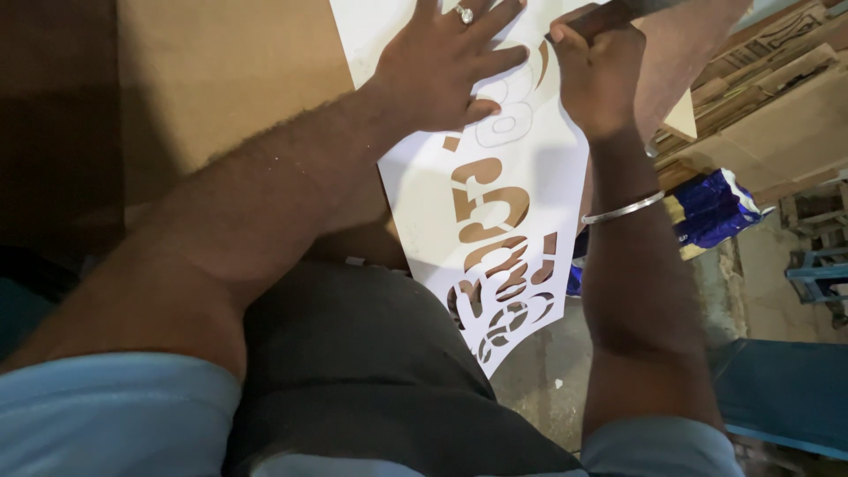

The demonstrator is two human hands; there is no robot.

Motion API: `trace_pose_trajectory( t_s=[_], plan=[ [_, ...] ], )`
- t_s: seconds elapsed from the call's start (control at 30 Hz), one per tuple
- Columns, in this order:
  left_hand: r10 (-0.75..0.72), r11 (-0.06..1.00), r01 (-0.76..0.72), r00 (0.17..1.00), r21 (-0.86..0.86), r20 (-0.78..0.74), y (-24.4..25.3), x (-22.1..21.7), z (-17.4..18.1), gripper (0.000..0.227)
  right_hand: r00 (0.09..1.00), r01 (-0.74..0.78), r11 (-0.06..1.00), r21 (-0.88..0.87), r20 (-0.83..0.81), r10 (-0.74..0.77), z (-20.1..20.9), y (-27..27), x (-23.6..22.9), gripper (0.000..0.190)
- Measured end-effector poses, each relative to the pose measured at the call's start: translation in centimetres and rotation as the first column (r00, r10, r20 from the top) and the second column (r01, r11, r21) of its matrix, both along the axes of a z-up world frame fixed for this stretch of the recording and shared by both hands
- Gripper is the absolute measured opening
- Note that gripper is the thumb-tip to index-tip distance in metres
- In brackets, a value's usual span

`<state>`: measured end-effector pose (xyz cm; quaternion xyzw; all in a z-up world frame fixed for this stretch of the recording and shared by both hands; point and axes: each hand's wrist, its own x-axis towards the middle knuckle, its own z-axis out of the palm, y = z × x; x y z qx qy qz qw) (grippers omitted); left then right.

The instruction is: Using a flat scraper tool to clean or remove material around a stencil pattern on a wooden board.

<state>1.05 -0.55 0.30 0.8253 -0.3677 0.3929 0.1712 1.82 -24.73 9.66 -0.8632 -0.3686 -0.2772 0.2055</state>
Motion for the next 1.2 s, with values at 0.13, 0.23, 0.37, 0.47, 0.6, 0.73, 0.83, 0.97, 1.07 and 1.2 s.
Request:
trace_pose_trajectory(
  t_s=[0.13,0.23,0.37,0.47,0.6,0.73,0.83,0.97,1.07,1.2],
  plan=[
    [-0.005,1.000,0.005,1.000,-0.017,0.011,0.1,0.1,-0.2,0.068,0.994,0.096,0.995,0.001,-0.053,-0.096,0.1,0.2,0.2,0.010],
    [0.021,1.000,-0.020,0.999,-0.011,0.046,-0.1,0.2,-0.3,0.069,0.986,0.140,0.990,0.023,-0.098,-0.137,0.1,0.2,0.1,0.012],
    [0.044,0.999,-0.044,0.999,0.002,0.024,-0.3,0.4,-0.5,0.069,0.985,0.142,0.988,0.051,-0.102,-0.137,-0.2,0.1,0.3,0.009],
    [0.060,0.998,-0.061,0.998,0.022,0.021,-0.3,0.4,-0.3,0.069,0.984,0.150,0.987,0.065,-0.104,-0.143,-0.2,0.2,0.2,0.008],
    [0.104,0.993,-0.104,0.995,0.054,0.003,-0.6,0.3,-0.1,0.070,0.980,0.167,0.984,0.066,-0.123,-0.158,-0.1,0.3,-0.1,0.010],
    [0.075,0.996,-0.075,0.997,0.039,0.000,-0.4,0.3,-0.2,0.069,0.975,0.183,0.980,0.080,-0.143,-0.170,-0.2,0.3,0.0,0.010],
    [0.097,0.994,-0.097,0.995,0.054,0.007,-0.5,0.4,-0.3,0.070,0.972,0.195,0.977,0.083,-0.152,-0.181,-0.1,0.5,-0.3,0.010],
    [0.066,0.997,-0.065,0.998,0.037,-0.012,-0.5,0.5,-0.3,0.070,0.966,0.214,0.973,0.087,-0.166,-0.198,0.0,0.9,-0.7,0.011],
    [0.092,0.995,-0.092,0.996,0.049,-0.004,-0.7,0.4,-0.4,0.070,0.962,0.228,0.970,0.088,-0.175,-0.210,-0.1,0.7,-0.8,0.011],
    [0.086,0.995,-0.085,0.996,0.055,-0.017,-0.5,0.3,0.0,0.070,0.968,0.220,0.971,0.093,-0.145,-0.205,-0.2,0.9,-1.1,0.011]
  ],
)
